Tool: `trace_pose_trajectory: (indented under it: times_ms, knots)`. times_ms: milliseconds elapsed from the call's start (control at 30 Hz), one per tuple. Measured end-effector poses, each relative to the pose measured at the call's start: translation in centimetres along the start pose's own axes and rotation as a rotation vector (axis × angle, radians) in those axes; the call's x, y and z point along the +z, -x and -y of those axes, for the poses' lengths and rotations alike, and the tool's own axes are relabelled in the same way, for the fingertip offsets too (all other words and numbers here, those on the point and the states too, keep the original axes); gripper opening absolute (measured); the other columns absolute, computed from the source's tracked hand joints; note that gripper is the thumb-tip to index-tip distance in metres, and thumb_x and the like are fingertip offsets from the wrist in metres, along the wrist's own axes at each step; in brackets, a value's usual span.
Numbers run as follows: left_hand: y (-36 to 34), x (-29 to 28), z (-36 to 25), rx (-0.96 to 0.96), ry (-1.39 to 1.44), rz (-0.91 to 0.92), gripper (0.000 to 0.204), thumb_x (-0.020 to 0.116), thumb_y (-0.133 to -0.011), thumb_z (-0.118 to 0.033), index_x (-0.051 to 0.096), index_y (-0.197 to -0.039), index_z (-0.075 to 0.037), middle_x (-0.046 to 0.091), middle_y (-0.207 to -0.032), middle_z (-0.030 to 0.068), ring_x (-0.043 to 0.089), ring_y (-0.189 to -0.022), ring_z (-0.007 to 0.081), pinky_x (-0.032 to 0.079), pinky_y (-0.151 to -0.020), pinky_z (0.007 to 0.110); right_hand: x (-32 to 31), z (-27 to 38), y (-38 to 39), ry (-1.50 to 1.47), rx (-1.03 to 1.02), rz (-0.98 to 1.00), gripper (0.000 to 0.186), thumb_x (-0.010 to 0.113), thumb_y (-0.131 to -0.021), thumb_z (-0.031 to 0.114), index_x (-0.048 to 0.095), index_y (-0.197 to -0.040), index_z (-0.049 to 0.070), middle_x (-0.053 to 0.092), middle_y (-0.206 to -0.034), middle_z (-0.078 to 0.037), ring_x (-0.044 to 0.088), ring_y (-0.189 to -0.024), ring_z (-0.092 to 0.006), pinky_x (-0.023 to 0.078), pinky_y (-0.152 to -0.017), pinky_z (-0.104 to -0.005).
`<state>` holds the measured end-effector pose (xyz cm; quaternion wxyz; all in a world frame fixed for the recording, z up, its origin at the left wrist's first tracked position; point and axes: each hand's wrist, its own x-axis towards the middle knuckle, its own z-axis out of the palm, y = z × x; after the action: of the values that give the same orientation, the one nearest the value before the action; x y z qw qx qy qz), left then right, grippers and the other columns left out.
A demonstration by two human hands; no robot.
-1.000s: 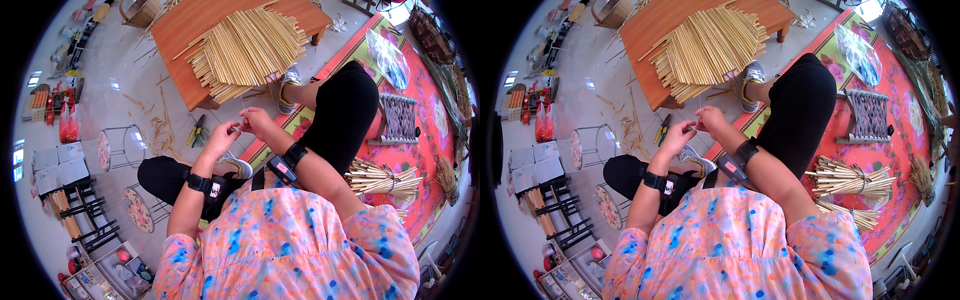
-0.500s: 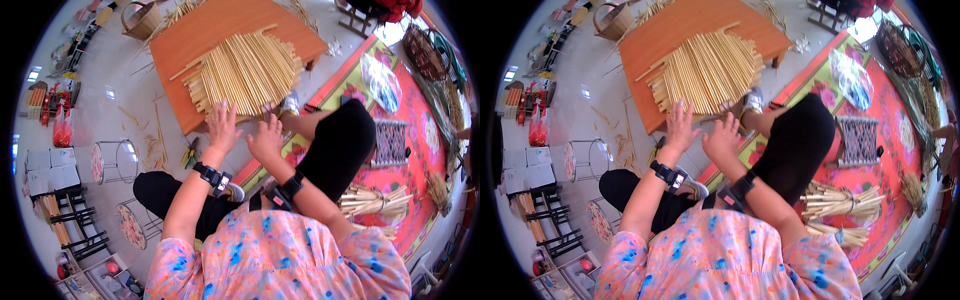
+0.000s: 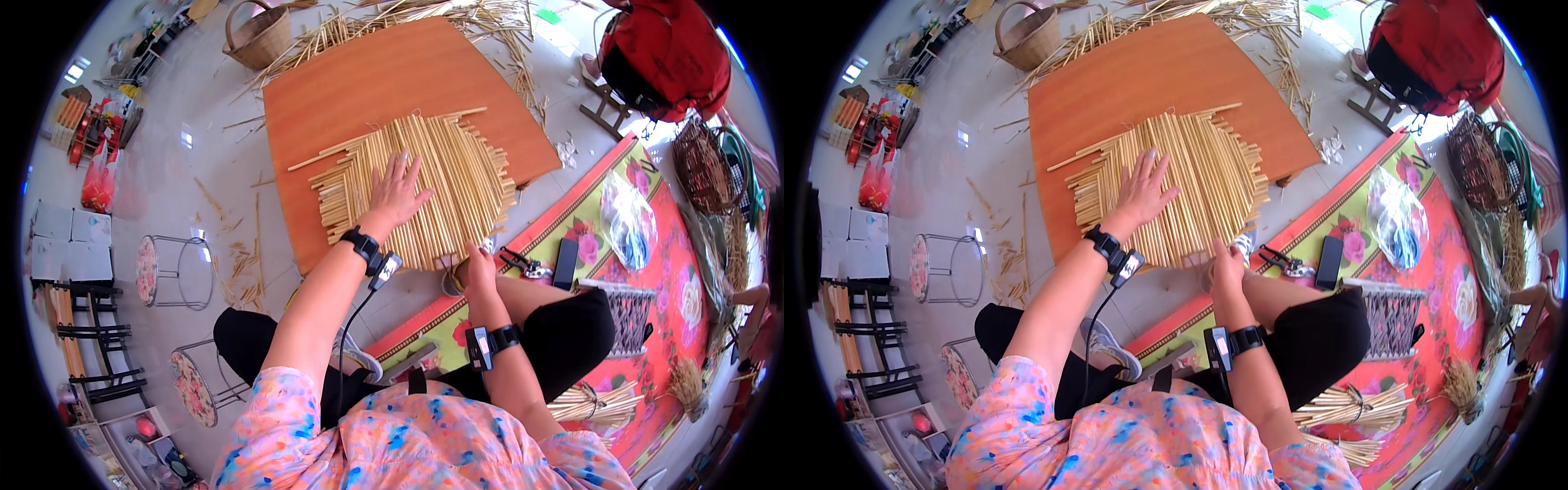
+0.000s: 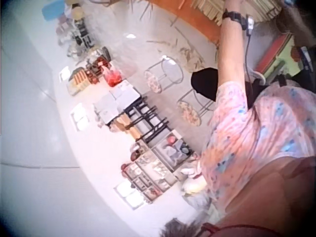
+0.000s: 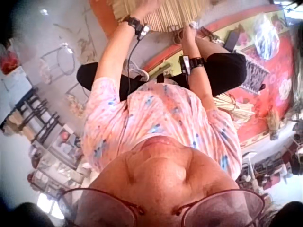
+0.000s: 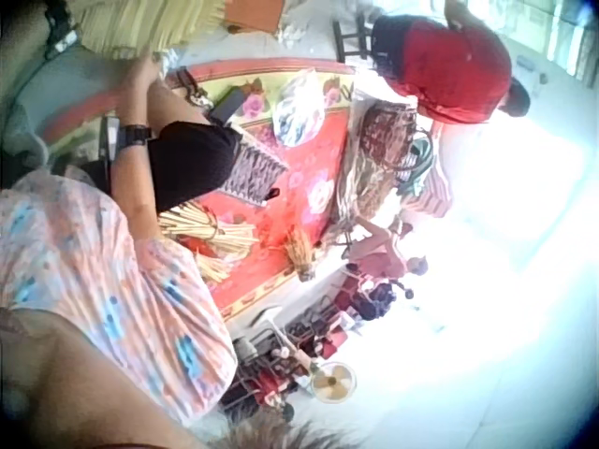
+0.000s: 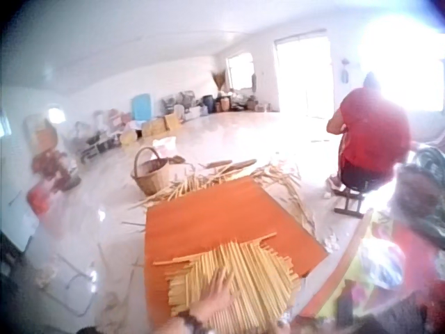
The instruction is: The person weaves together thin wooden sticks using string to create a circular mat, using a binder clip to hold pieces in place and pliers to trim the ends.
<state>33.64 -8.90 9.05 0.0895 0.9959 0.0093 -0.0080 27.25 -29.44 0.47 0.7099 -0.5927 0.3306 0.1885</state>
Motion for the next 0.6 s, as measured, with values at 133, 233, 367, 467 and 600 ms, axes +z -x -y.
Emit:
trace_pose_trajectory:
  times_ms: [133, 233, 367, 467, 600]
  knots:
    - [-5.8, -0.2, 2.2, -0.018, -0.002, -0.010, 0.073, 0.044, -0.088, -0.055, 0.022, -0.145, -0.015, 0.013, -0.152, 0.0096, 0.011, -0.140, 0.0279, 0.012, -0.111, 0.052, -0.8, -1.0, -1.0, -0.050, 0.145, 0.132, 0.040, 0.060, -0.086, 0.025, 0.050, -0.116, 0.001, 0.058, -0.099, -0.006, 0.056, -0.088, -0.0176, 0.045, -0.076, -0.0342]
    - [-8.5, 0.7, 3.0, -0.007, 0.016, -0.019, 0.074, 0.042, -0.088, -0.056, 0.021, -0.145, -0.014, 0.014, -0.152, 0.0098, 0.011, -0.140, 0.0274, 0.011, -0.112, 0.051, -1.7, -0.9, -0.8, -0.056, 0.197, 0.172, 0.035, 0.062, -0.086, 0.028, 0.050, -0.106, 0.003, 0.058, -0.089, -0.004, 0.056, -0.077, -0.0143, 0.045, -0.065, -0.0304]
    - [-8.9, 2.7, 3.8, -0.010, 0.007, -0.003, 0.075, 0.042, -0.087, -0.058, 0.022, -0.145, -0.015, 0.017, -0.151, 0.0106, 0.012, -0.140, 0.0275, 0.012, -0.112, 0.051, -0.1, 2.7, 2.4, -0.145, 0.232, 0.167, 0.026, 0.061, -0.087, 0.025, 0.050, -0.101, 0.006, 0.058, -0.083, -0.003, 0.056, -0.072, -0.0133, 0.045, -0.060, -0.0276]
    - [-9.3, 3.3, 3.8, -0.006, 0.033, -0.007, 0.075, 0.042, -0.087, -0.058, 0.023, -0.144, -0.015, 0.018, -0.151, 0.0109, 0.013, -0.140, 0.0279, 0.014, -0.111, 0.051, -0.7, 1.4, 1.4, -0.171, 0.272, 0.199, 0.024, 0.061, -0.087, 0.024, 0.050, -0.101, 0.007, 0.058, -0.085, -0.004, 0.057, -0.073, -0.0151, 0.047, -0.066, -0.0303]
    - [-9.5, 3.1, 3.8, -0.012, 0.036, -0.011, 0.076, 0.044, -0.085, -0.058, 0.024, -0.144, -0.015, 0.020, -0.150, 0.0107, 0.016, -0.139, 0.0280, 0.015, -0.110, 0.052, -1.2, 1.3, 1.2, -0.195, 0.348, 0.221, 0.023, 0.061, -0.087, 0.022, 0.049, -0.100, 0.007, 0.056, -0.085, -0.004, 0.057, -0.075, -0.0171, 0.047, -0.071, -0.0341]
